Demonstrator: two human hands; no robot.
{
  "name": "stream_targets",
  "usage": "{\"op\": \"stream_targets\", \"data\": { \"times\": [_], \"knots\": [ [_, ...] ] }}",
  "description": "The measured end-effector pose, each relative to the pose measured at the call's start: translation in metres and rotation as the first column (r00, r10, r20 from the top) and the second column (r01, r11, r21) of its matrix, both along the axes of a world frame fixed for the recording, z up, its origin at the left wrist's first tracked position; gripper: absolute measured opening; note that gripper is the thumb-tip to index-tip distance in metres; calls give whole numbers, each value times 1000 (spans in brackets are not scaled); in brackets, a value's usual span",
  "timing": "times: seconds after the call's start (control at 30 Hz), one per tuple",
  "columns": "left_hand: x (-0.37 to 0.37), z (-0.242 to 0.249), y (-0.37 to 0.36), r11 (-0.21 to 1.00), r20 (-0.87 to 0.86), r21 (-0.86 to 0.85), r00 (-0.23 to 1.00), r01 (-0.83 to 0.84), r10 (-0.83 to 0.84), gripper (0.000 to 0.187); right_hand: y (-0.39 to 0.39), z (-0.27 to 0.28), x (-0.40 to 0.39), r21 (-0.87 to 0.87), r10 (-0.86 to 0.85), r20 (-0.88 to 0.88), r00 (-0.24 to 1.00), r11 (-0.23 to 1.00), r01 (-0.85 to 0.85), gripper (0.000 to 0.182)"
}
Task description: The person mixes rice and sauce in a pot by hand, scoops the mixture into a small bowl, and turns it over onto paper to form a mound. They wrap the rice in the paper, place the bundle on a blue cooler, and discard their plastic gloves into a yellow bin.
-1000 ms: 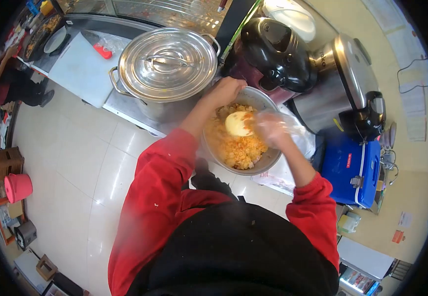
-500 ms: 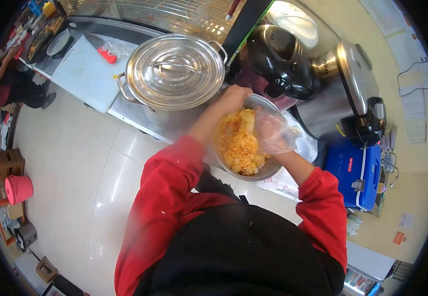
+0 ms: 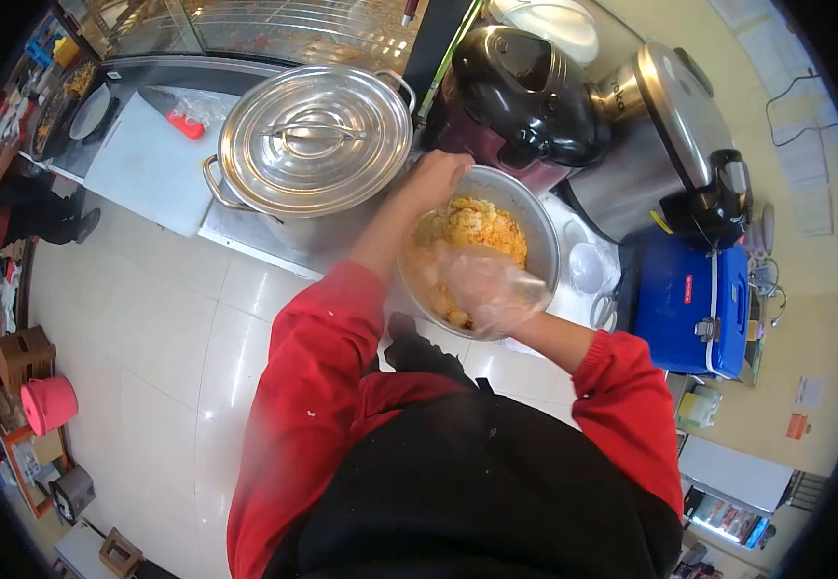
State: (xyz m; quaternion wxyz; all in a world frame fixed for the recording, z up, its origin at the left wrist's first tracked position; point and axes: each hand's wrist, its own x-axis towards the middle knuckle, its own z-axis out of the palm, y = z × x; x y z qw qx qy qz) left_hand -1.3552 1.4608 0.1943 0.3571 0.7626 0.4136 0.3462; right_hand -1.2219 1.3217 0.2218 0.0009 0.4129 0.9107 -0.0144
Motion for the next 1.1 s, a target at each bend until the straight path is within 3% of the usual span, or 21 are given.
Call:
{"op": "stream_targets", "data": {
  "times": [0.07,0.17,0.23,0.37,0.47,0.5,0.6,0.7,0.8,0.9,1.0,1.1],
  "knots": [
    [-1,5,-1,1000,-33,-9,999,12,-13,19,-6,26,5,-98,-178,184,967,975,198,29],
    [0,8,-2,999,-43,-28,999,16,-18,20,-5,63,30,-37,-208,260,943,974,225,26],
    [0,5,-1,1000,-48,-17,999,13,-13,20,-3,69,24,-108,-213,232,949,964,243,26],
    [-1,7,-3,1000,-20,12,1000,25,-25,20,-7,36,-21,-195,-157,318,935,954,226,16],
    [-3,11,-5,1000,-37,14,999,-1,2,20,10,4,-36,-177,-289,249,924,925,336,14],
    [-3,10,-6,1000,-39,0,999,3,-3,20,12,8,-39,-164,-185,302,935,956,242,14],
    [1,5,-2,1000,-20,26,1000,-7,8,20,25,-25,-45,-53,-353,143,925,930,363,13],
    [0,-3,-1,999,-16,37,1000,-24,25,21,41,-67,-32,209,-321,-244,915,904,373,12],
    [-1,-3,-1,999,-13,49,1000,-4,5,21,50,-2,-37,90,-251,305,918,968,235,13],
    [-1,1,0,999,-6,47,1000,-11,11,21,48,8,-22,177,-400,273,875,915,363,14],
    [-2,-1,0,999,14,39,1000,-20,20,20,47,-3,25,458,-353,73,933,843,283,13],
    [1,-5,3,1000,4,14,1000,-4,4,20,67,-5,32,152,-562,-113,819,805,573,10]
  ]
}}
